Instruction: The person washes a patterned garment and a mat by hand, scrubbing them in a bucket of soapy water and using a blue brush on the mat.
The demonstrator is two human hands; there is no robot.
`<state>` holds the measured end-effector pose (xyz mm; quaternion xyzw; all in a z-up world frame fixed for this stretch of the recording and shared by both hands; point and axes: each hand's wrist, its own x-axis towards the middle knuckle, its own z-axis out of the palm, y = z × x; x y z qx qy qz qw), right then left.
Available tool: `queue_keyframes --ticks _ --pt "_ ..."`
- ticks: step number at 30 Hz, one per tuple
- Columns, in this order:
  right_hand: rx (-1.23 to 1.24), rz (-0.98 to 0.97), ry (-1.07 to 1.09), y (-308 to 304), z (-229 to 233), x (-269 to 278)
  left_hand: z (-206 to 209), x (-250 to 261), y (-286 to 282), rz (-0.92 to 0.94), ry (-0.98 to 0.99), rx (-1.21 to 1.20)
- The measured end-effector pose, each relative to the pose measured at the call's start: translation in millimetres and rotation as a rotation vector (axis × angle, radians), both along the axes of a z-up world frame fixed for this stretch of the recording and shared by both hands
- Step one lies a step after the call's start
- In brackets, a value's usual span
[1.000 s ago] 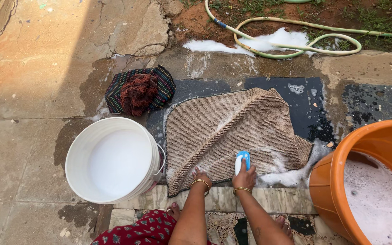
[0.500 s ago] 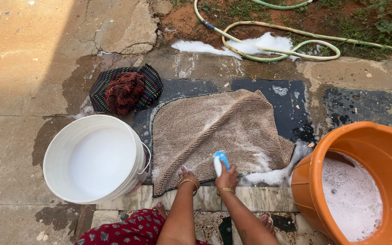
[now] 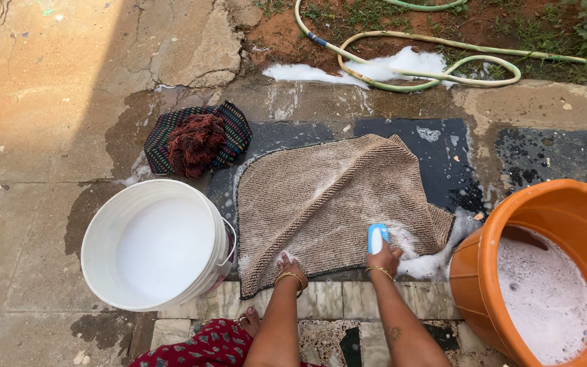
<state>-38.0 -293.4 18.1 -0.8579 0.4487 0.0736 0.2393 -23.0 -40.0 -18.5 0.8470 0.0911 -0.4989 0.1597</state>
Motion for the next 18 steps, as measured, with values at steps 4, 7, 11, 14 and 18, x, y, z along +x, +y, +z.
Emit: queue_keyframes --ticks 4,7,11,14,18 --pt "0.041 0.455 -0.057 103.3 -16.6 -29.0 -1.2 -6.3 -2.8 0.023 0.015 0.029" --pt "0.047 0.705 -0.064 80.2 -8.5 -16.6 0.1 -10.6 1.8 0.018 -0.033 0.002" --pt "-0.033 0.300 -0.046 -24.2 8.0 7.7 -1.3 -10.3 8.2 -0.031 -0.134 -0.025" --pt "-0.184 0.103 0.008 -77.0 23.2 -3.6 0.3 -7.5 12.2 -0.071 -0.052 -0.038" --pt "-0.129 0.193 -0.030 7.3 -0.2 -3.9 3.5 0.9 0.6 -0.044 0.003 -0.011"
